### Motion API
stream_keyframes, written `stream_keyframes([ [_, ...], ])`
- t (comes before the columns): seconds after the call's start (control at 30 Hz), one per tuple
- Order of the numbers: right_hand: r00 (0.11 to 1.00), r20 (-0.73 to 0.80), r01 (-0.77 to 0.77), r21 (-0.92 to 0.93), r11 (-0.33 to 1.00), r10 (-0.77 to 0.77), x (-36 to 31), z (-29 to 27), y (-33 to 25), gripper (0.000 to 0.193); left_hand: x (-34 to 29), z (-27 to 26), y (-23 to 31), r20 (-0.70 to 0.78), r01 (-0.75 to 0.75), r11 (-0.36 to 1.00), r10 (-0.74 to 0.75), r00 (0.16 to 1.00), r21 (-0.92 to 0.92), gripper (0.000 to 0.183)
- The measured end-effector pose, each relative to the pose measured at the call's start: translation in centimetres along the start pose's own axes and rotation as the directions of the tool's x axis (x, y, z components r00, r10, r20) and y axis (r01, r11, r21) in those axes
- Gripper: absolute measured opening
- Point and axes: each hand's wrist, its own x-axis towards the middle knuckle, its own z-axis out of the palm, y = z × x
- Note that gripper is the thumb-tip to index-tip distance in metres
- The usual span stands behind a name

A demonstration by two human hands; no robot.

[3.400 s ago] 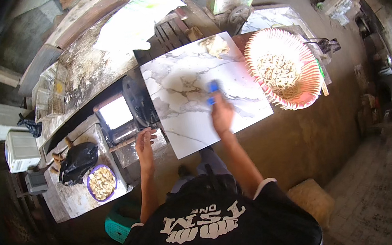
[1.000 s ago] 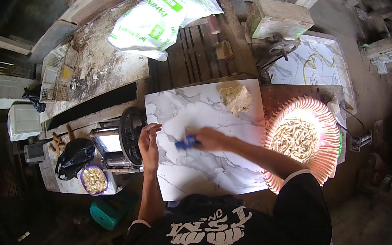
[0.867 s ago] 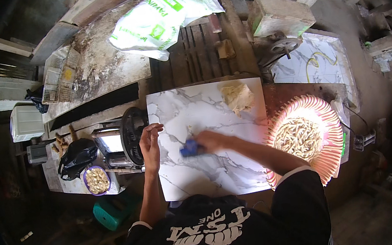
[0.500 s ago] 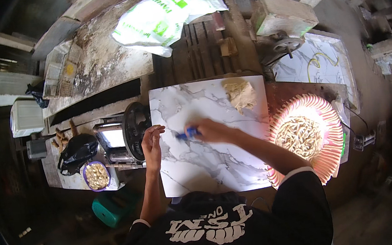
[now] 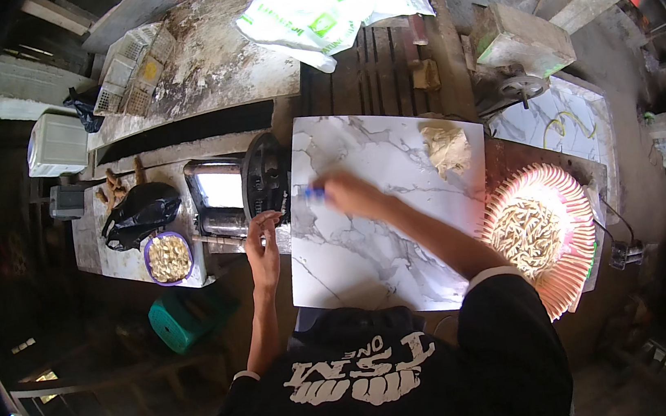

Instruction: The person kneads and shapes dough on a marble table by hand, cuts it with a knife, and uses a blue rolling tool to flatten it. They also handle noodles in a pink basket.

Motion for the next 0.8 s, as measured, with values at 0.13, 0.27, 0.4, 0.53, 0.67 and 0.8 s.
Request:
stream_keyframes([
  [0.13, 0.818, 0.575, -0.158, 0.188, 0.969, 0.022, -4.2, 3.1, 0.1, 0.021, -0.1, -0.2, 0.5, 0.014, 0.015, 1.000, -0.015, 1.000, -0.017, 0.018],
  [0.27, 0.915, -0.170, -0.398, -0.229, 0.888, 0.366, 0.9, -1.5, 3.2, 0.019, 0.1, -2.0, 0.0, 0.043, 0.013, 0.999, -0.011, 0.999, -0.035, 0.019],
  [0.4, 0.869, -0.383, -0.447, -0.339, 0.828, 0.312, -0.4, -3.7, -0.4, 0.022, 1.1, -1.8, -1.1, 0.171, -0.079, 0.995, 0.088, 0.981, -0.056, 0.019],
  [0.53, 0.631, -0.701, -0.655, -0.253, 0.712, 0.332, -7.7, 0.5, -0.6, 0.020, 2.1, -1.0, -1.7, 0.263, -0.028, 0.982, 0.077, 0.962, -0.186, 0.017],
  [0.67, 0.287, -0.935, -0.824, -0.131, 0.551, 0.207, -12.9, 0.6, 1.7, 0.021, 2.9, -1.3, -1.4, 0.371, -0.074, 0.991, 0.110, 0.922, -0.111, 0.018],
  [0.8, 0.271, -0.953, -0.854, -0.173, 0.491, 0.135, -10.7, 2.8, 5.3, 0.027, 3.3, -0.6, -0.7, 0.411, -0.100, 0.990, 0.134, 0.902, -0.104, 0.018],
])
